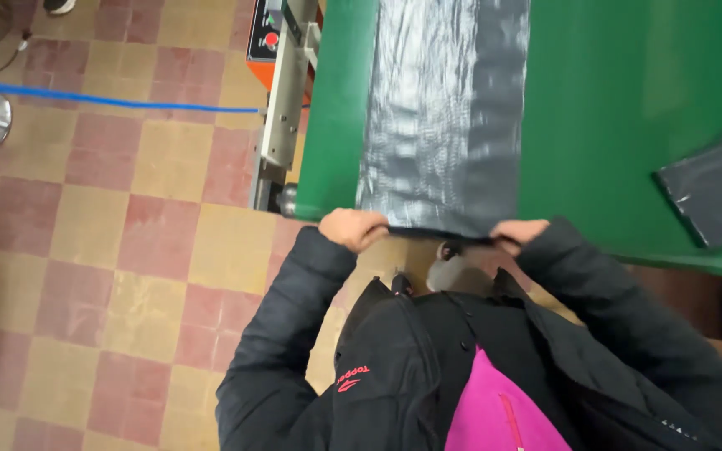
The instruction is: Folding plastic bags and placing them into a collection crate at a factory station.
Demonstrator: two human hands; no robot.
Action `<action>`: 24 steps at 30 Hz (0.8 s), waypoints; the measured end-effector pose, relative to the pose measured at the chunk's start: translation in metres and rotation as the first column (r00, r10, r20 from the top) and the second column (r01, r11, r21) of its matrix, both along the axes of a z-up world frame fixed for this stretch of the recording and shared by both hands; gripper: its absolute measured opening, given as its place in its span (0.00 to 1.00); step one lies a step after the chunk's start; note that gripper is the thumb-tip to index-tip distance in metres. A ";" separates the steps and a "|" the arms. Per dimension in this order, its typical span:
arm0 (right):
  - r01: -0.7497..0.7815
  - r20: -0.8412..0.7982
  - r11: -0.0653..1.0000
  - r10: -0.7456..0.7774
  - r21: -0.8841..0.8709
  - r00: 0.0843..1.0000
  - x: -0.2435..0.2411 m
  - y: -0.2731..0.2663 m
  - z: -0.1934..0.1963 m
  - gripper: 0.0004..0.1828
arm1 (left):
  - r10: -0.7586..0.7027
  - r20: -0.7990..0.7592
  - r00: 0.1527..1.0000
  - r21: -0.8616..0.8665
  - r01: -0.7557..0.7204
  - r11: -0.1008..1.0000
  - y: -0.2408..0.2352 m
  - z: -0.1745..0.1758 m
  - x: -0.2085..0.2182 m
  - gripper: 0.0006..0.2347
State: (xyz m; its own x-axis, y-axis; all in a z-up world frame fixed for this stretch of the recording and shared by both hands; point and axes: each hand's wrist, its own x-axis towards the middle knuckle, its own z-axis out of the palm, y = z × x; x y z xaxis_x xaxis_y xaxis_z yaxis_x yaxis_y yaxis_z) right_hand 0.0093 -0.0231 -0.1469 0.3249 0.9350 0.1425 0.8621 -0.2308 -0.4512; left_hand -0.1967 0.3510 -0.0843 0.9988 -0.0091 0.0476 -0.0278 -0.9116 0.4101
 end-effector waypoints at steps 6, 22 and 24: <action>0.198 -0.694 0.969 -0.243 -0.146 0.677 0.089 -0.003 0.028 0.12 | -0.184 0.093 0.978 -0.498 0.206 0.843 0.048 0.042 0.082 0.08; 0.369 0.020 0.908 -0.381 0.199 0.925 0.372 0.193 -0.031 0.12 | 0.538 0.205 0.818 -0.486 -0.392 0.781 0.156 -0.124 0.404 0.08; 0.373 0.072 0.911 -0.390 0.175 0.918 0.371 0.198 -0.021 0.12 | 0.534 0.170 0.828 -0.462 -0.411 0.785 0.140 -0.099 0.403 0.08</action>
